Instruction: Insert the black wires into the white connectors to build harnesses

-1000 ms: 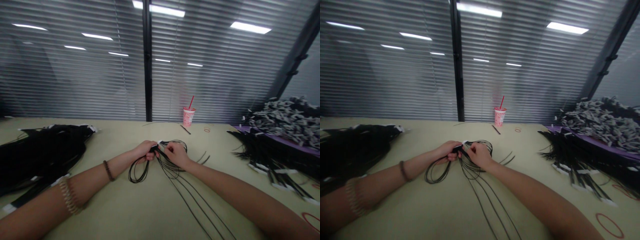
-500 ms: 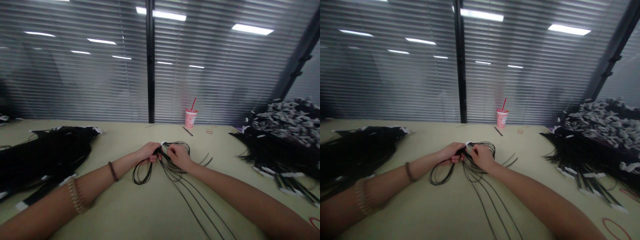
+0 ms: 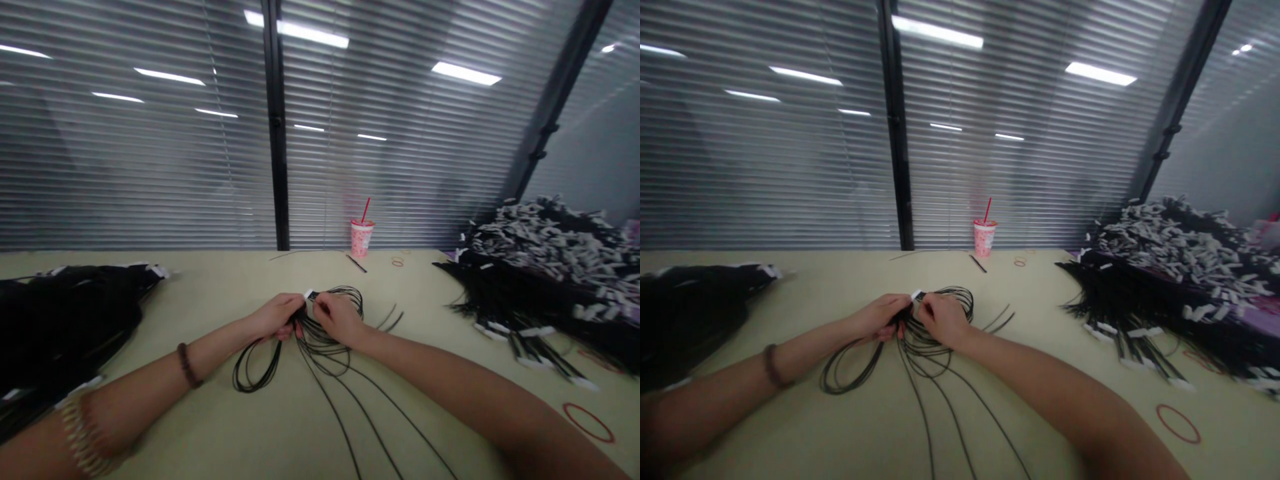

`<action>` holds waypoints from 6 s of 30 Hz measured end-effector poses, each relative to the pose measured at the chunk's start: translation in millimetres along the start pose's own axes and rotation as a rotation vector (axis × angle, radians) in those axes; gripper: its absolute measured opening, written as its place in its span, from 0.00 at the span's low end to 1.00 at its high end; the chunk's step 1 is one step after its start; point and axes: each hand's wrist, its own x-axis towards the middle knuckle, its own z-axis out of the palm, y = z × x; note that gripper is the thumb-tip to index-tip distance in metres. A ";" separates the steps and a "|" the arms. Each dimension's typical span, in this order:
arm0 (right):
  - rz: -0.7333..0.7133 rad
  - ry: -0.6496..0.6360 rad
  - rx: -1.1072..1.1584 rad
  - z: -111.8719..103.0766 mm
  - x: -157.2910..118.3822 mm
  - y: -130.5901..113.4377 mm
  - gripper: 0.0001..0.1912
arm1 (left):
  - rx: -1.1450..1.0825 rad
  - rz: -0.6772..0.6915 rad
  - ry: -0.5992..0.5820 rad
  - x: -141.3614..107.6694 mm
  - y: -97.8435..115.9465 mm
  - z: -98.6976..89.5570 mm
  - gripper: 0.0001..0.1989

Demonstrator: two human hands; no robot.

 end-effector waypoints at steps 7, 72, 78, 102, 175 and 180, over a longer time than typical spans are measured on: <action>-0.004 0.019 -0.048 3.4 1.4 -0.9 0.08 | -0.060 -0.052 0.031 -1.2 5.6 2.0 0.12; -0.014 0.013 -0.275 -14.4 6.3 14.2 0.10 | -0.145 -0.068 -0.020 0.7 6.6 -3.9 0.13; -0.046 0.056 -0.437 -24.5 10.2 30.3 0.21 | -0.138 -0.078 -0.043 1.2 6.0 -5.9 0.14; 0.338 -0.137 -0.380 -16.8 9.7 68.6 0.19 | -0.575 -0.080 -0.002 12.3 -0.8 -16.6 0.08; 0.017 -0.109 -0.173 1.8 -6.8 -17.6 0.14 | -0.136 0.193 -0.057 4.1 -9.8 0.4 0.19; 0.030 -0.095 -0.081 0.1 -6.5 -19.5 0.12 | -0.163 0.184 -0.035 4.6 -10.2 0.5 0.17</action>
